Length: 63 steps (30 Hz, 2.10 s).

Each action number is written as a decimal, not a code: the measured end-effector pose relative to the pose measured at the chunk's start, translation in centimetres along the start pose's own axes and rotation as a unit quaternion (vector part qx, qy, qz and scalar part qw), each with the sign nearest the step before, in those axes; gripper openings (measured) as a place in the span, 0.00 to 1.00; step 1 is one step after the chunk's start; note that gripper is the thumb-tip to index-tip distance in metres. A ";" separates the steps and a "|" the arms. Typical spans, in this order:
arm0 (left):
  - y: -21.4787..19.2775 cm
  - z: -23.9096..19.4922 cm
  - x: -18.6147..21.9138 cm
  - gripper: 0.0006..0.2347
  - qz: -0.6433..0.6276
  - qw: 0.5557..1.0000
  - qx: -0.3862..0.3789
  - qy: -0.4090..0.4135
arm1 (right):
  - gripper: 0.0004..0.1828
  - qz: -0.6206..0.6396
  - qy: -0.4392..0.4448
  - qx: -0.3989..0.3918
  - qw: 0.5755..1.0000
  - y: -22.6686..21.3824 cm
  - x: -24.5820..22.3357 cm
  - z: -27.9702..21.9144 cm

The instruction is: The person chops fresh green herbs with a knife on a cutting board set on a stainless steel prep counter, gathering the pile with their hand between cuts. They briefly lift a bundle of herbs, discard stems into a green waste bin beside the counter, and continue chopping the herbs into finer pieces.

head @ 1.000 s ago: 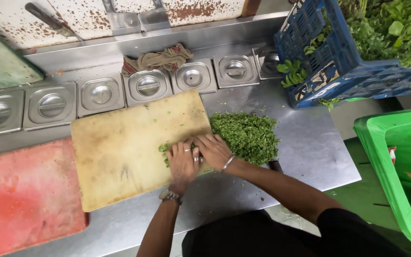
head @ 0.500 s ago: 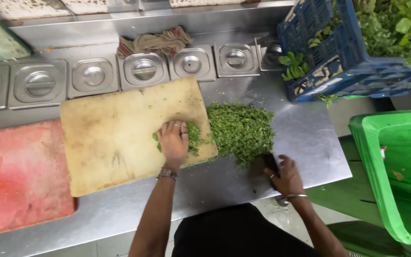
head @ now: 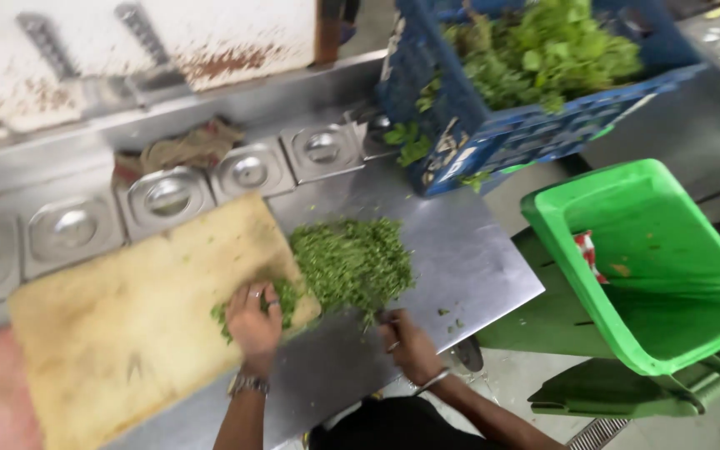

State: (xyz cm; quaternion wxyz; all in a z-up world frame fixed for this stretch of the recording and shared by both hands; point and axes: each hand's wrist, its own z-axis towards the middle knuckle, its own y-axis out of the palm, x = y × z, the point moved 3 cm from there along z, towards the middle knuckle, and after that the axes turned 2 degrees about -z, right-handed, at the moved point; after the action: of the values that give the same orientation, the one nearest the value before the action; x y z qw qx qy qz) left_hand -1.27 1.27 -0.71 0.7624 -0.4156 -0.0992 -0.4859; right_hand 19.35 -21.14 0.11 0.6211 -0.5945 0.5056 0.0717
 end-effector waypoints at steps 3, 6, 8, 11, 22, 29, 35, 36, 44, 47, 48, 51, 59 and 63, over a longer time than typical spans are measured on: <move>0.3 0.5 -0.3 0.05 0.027 0.998 -0.040 -0.039 | 0.18 -0.029 -0.036 -0.048 0.998 3.0 -3.2 1.4; 0.3 0.1 -0.8 0.05 0.049 0.994 -0.075 -0.060 | 0.19 -0.112 -0.057 -0.084 0.988 3.9 -4.1 1.6; 0.4 0.6 -0.9 0.06 0.029 0.996 -0.071 -0.044 | 0.19 -0.150 -0.077 -0.077 0.983 3.4 -6.1 1.3; -0.3 0.1 -0.9 0.07 0.016 0.997 -0.070 -0.029 | 0.19 -0.220 -0.123 -0.087 0.964 4.1 -5.9 0.6; -0.4 1.6 -0.3 0.05 0.028 0.990 -0.137 0.020 | 0.14 -0.307 -0.266 -0.146 0.902 6.2 -4.9 1.6; -0.3 1.8 -0.6 0.05 0.032 0.990 -0.132 0.026 | 0.21 -0.289 -0.120 -0.237 0.920 3.8 -11.1 1.8; -0.6 1.8 -0.7 0.06 0.022 0.990 -0.135 0.027 | 0.21 -0.275 -0.135 -0.214 0.928 3.7 -10.4 0.9; -0.4 1.6 -0.5 0.06 0.026 0.991 -0.128 0.033 | 0.21 -0.272 -0.138 -0.220 0.927 3.1 -10.1 0.5; -0.5 1.6 -0.5 0.06 0.003 0.991 -0.133 0.013 | 0.20 -0.259 -0.136 -0.237 0.927 4.1 -10.1 0.9; -0.5 1.1 -0.5 0.06 -0.002 0.990 -0.138 0.014 | 0.19 -0.236 -0.152 -0.231 0.932 6.0 -8.8 1.3; -0.5 1.5 -0.7 0.06 -0.008 0.990 -0.139 0.020 | 0.20 -0.237 -0.166 -0.216 0.933 6.7 -9.0 2.0; -0.5 1.3 -0.8 0.08 -0.009 0.991 -0.130 0.016 | 0.23 -0.237 -0.104 -0.259 0.931 2.2 -13.7 -0.2; -0.6 1.1 -1.1 0.09 -0.014 0.990 -0.142 0.010 | 0.24 -0.222 -0.130 -0.228 0.939 5.4 -10.8 0.5; -0.5 1.3 -0.8 0.09 -0.019 0.992 -0.124 0.017 | 0.23 -0.228 -0.093 -0.250 0.936 7.9 -9.3 1.7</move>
State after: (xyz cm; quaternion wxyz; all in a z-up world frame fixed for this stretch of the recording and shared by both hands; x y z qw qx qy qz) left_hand -1.78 2.63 -0.06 0.6975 -0.4965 -0.0328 -0.5157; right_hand 10.37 -12.71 1.08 0.4960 -0.8206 0.2626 0.1076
